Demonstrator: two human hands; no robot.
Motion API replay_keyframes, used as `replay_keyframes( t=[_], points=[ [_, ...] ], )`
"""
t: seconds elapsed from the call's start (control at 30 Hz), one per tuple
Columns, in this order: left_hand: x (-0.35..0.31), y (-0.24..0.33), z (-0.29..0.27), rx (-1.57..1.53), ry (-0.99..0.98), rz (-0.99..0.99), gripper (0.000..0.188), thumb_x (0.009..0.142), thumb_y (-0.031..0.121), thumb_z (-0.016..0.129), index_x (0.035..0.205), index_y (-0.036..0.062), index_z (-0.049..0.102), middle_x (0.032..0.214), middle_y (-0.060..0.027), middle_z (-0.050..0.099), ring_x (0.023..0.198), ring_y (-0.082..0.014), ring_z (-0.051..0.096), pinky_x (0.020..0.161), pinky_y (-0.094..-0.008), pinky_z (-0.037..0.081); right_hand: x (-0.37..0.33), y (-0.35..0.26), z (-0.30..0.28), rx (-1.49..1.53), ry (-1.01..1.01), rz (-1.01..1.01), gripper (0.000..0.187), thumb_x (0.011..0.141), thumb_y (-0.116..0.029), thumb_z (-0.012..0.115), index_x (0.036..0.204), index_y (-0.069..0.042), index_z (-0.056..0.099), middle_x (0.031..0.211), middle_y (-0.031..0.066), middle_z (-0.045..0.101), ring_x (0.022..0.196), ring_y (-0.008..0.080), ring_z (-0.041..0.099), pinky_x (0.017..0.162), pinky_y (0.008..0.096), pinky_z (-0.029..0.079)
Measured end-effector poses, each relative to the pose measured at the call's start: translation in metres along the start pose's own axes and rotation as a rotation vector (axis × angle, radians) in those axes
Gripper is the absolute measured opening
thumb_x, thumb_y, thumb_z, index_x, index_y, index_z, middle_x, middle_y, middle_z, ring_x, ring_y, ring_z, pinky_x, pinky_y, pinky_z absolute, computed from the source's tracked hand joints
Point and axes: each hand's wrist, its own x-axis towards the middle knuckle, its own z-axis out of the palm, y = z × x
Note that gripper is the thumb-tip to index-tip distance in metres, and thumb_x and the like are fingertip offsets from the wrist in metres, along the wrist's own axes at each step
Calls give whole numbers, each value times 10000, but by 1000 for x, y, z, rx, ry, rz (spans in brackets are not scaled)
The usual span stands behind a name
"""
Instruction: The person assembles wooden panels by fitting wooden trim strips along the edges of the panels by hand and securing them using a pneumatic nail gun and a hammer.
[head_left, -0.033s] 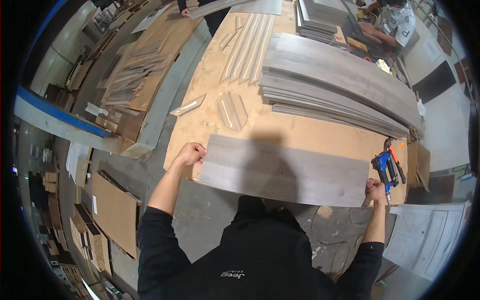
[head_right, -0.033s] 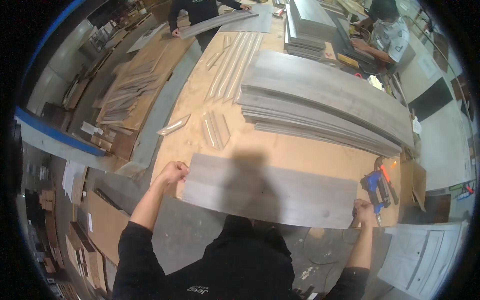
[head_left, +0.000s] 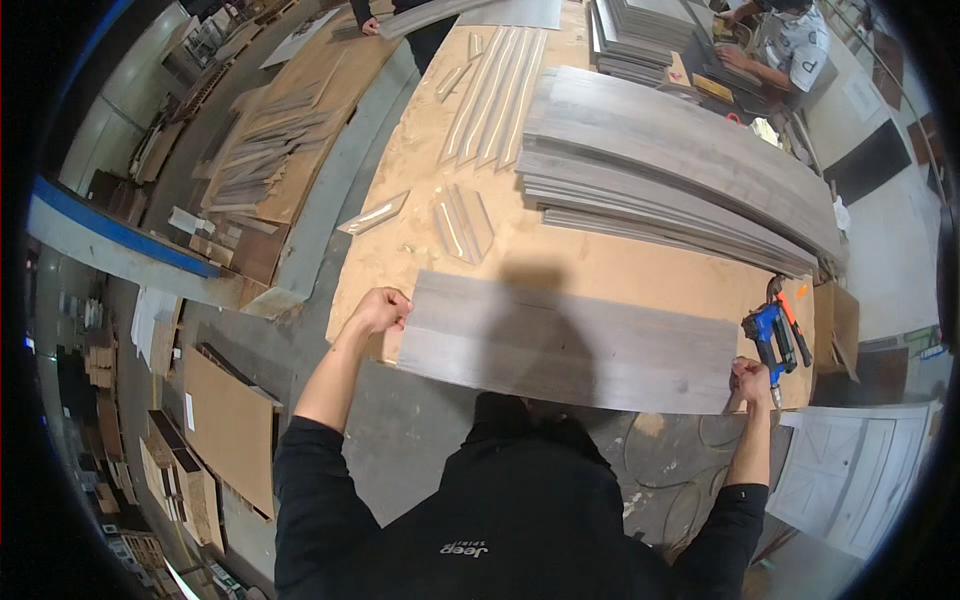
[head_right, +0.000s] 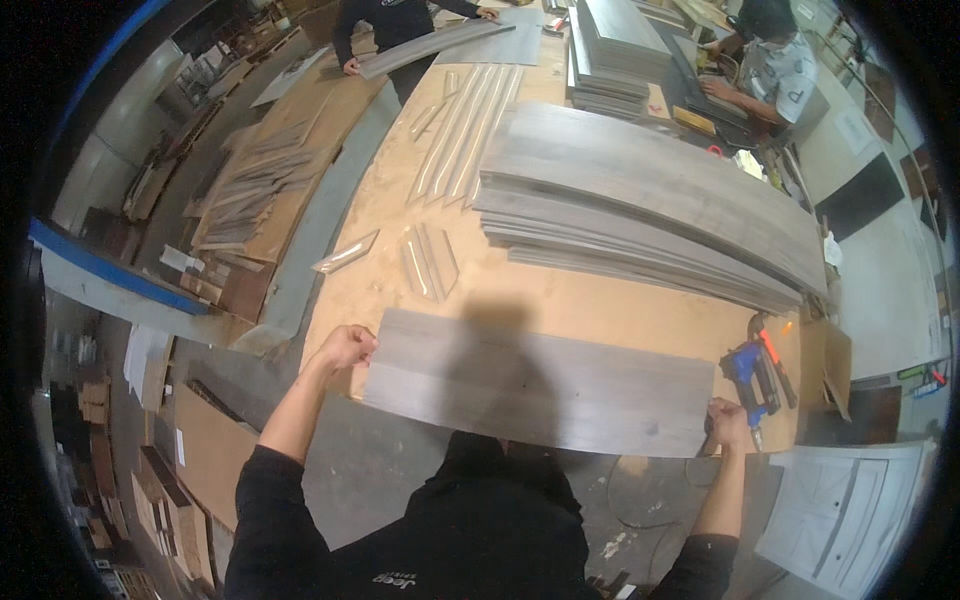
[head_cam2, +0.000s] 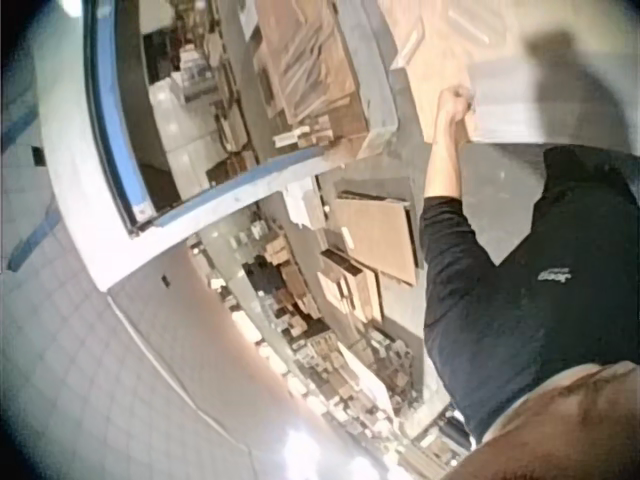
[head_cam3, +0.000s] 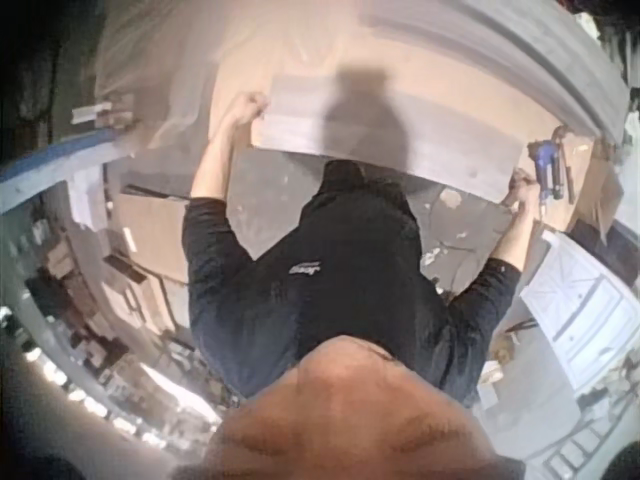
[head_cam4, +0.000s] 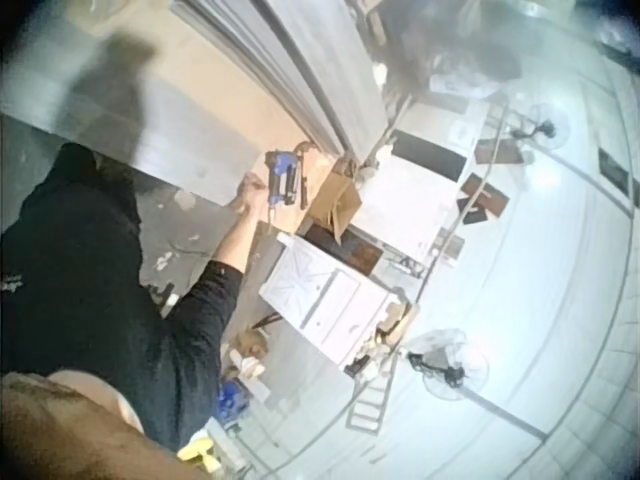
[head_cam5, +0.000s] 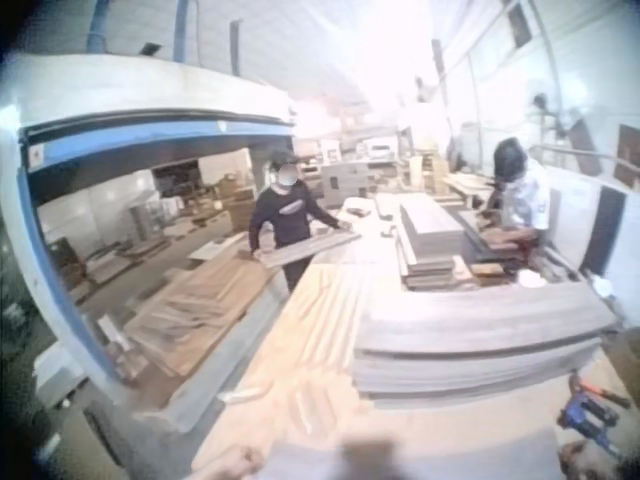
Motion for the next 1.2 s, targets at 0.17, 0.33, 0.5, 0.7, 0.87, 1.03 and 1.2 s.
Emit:
replay_keyframes(
  t=[0.17,0.33,0.5,0.7,0.87,1.03,1.2],
  points=[
    [4,1,-3,-8,-56,-33,150,944,88,724,831,6,670,736,-62,662,626,-141,633,580,-309,562,13,15,-6,-107,25,-114,113,917,-90,694,853,2,707,708,-15,617,628,91,553,554,277,432],
    [1,4,3,-30,-51,-30,152,941,81,723,823,2,668,717,-62,654,617,-143,630,567,-306,546,15,19,-17,-147,-6,-98,118,895,-123,717,866,-9,718,713,-6,634,643,98,581,563,288,449],
    [14,-17,-3,4,-107,130,171,933,74,702,777,28,649,678,-47,642,582,-120,594,511,-284,458,-17,-3,-7,-485,161,-92,140,889,-178,713,892,-49,766,797,62,735,713,141,683,638,333,529],
    [14,-24,-18,10,-72,24,86,915,62,697,868,24,635,745,-83,638,609,-194,623,538,-333,490,-2,-8,16,-400,117,-77,181,899,-201,743,772,-73,732,688,-65,614,671,76,543,626,301,465],
    [-44,59,91,863,275,646,239,824,82,749,1035,22,654,1033,-179,672,990,-374,638,827,-482,513,-1,5,5,-79,120,-52,151,835,-219,813,857,-74,775,721,17,701,644,135,615,625,327,505],
    [-89,97,280,900,-140,991,599,799,319,813,1339,124,643,1466,-185,516,1379,-416,447,1158,-603,317,-1,4,5,-62,49,-79,108,882,-174,791,895,-67,779,739,-18,697,647,83,597,599,270,491],
    [-125,142,444,916,-354,1288,642,842,471,757,1387,168,607,1523,-112,470,1472,-386,335,1158,-741,186,-6,15,5,-160,69,-161,302,843,-369,766,976,-99,792,925,100,777,878,280,732,813,387,562]
  ],
)
